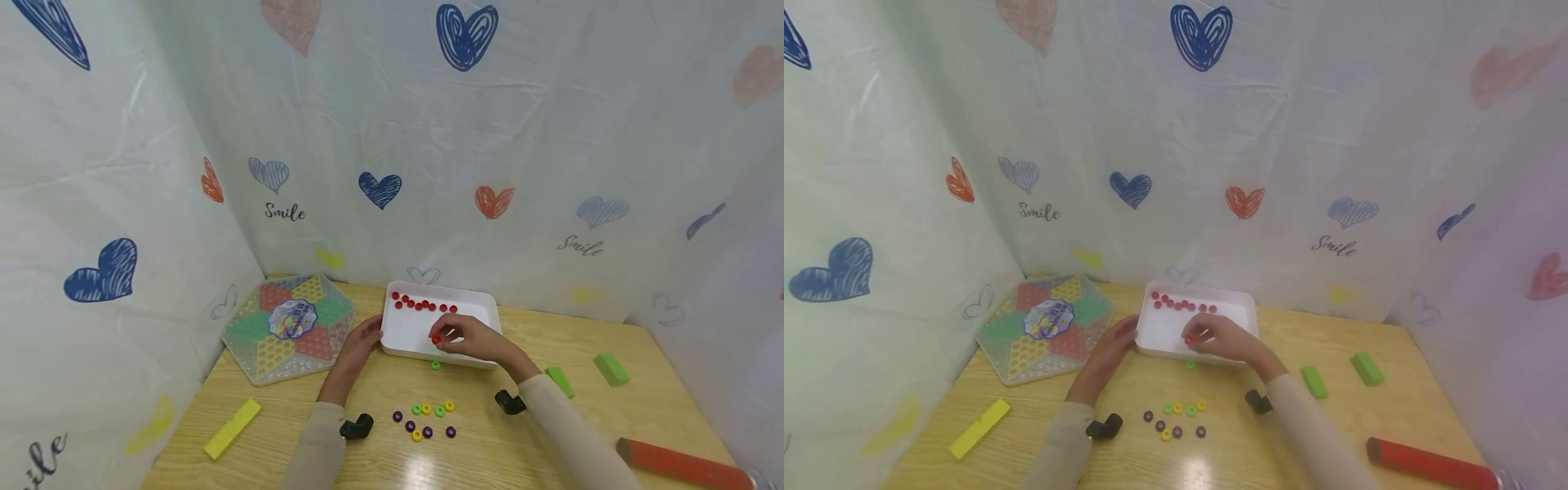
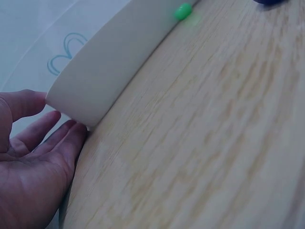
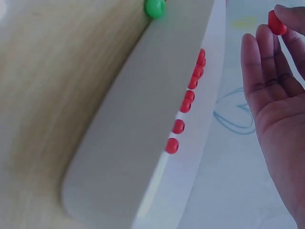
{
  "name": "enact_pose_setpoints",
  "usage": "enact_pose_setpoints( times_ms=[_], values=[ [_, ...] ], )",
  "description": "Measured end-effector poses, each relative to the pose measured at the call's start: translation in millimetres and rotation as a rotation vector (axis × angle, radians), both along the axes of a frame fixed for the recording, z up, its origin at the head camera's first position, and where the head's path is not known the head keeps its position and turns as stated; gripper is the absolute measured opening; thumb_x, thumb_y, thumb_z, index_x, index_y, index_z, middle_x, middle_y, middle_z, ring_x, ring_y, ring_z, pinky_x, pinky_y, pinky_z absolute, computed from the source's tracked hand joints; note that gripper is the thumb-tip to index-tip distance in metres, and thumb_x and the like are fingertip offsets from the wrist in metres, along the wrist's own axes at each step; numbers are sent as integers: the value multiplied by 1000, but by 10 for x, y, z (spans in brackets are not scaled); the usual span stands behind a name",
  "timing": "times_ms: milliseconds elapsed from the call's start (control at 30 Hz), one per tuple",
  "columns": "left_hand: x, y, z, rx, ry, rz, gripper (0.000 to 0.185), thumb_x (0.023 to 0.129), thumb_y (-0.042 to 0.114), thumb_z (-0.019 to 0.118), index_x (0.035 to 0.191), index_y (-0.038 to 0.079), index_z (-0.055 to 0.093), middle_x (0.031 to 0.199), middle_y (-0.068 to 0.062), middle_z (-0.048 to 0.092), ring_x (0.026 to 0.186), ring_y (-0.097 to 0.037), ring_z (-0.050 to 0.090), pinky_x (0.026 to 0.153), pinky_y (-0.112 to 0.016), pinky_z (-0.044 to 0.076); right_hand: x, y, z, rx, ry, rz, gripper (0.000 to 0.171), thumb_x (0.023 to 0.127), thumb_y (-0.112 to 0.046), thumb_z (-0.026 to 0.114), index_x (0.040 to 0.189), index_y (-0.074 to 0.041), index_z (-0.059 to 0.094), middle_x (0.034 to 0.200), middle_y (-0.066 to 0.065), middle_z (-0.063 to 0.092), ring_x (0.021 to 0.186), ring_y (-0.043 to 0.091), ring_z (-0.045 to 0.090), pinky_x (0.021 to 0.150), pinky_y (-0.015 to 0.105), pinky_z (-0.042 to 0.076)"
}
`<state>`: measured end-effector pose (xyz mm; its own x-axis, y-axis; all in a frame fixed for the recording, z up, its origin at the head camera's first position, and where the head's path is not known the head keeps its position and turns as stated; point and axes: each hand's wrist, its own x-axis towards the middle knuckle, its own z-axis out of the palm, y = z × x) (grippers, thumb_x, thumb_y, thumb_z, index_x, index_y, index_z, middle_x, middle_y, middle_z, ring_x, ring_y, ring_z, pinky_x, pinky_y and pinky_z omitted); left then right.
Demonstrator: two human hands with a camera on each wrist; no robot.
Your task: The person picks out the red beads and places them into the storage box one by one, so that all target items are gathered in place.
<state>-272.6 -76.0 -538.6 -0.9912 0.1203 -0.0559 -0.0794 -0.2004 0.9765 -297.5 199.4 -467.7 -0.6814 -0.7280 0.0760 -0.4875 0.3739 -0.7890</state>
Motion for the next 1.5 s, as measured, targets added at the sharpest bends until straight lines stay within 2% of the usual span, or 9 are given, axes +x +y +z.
enact_pose_setpoints(
  times_ms=[167,367,467,600,733,867,1167,1367,1500],
  values=[
    [-6,-7,-41,8,-4,-1,46,99,5,47,145,-1,40,149,-22,39,139,-33,35,112,-47,34,-260,-95,-22,1,-59,-24,27,90,-14,68,112,0,62,104,3,63,96,19,60,82,27,54],
    [-25,-16,-66,23,-8,6,46,99,4,48,144,0,41,149,-22,39,139,-33,36,112,-47,33,-503,-199,-18,62,-43,-83,26,90,-17,68,114,-7,65,106,-1,64,97,17,58,83,26,53],
    [-29,-22,-72,9,7,1,46,99,4,47,144,-1,40,149,-23,38,139,-34,36,112,-48,33,-607,-249,-2,78,-43,-101,24,91,-18,67,114,-11,67,109,1,65,98,18,59,85,29,52],
    [-34,-33,-72,8,10,-1,46,99,4,47,144,-2,39,149,-23,38,139,-35,35,113,-48,33,-739,-315,11,110,-48,-130,23,92,-14,65,115,-9,67,111,5,65,100,18,58,87,30,52],
    [-41,-43,-75,12,9,8,46,99,4,48,144,-1,40,148,-23,39,138,-34,36,112,-48,33,-855,-373,21,137,-59,-191,24,92,-13,65,115,-7,68,108,4,65,97,18,60,80,30,54],
    [-40,-39,-79,17,12,12,46,99,4,47,144,-2,40,148,-24,39,138,-35,36,112,-47,34,-932,-404,27,144,-56,-240,25,91,-16,67,114,-7,69,105,4,65,94,19,61,75,35,56],
    [5,13,-87,45,8,11,46,98,2,47,143,-5,40,147,-26,39,137,-37,36,112,-49,33,-1023,-383,-72,137,38,-279,23,89,-17,70,110,-6,71,103,3,67,93,20,62,82,34,56],
    [-21,-1,-111,31,21,-8,46,98,3,48,143,-4,40,147,-24,40,137,-36,38,111,-47,35,-1071,-400,-207,172,51,-346,16,87,-16,72,103,-12,73,93,2,67,77,16,62,62,28,55],
    [-42,-4,-109,22,35,-3,46,98,4,48,142,-4,42,146,-24,41,136,-36,39,110,-47,36,-1091,-453,-245,191,14,-375,17,86,-15,72,103,-11,74,89,2,68,70,16,62,58,28,54]
  ],
)
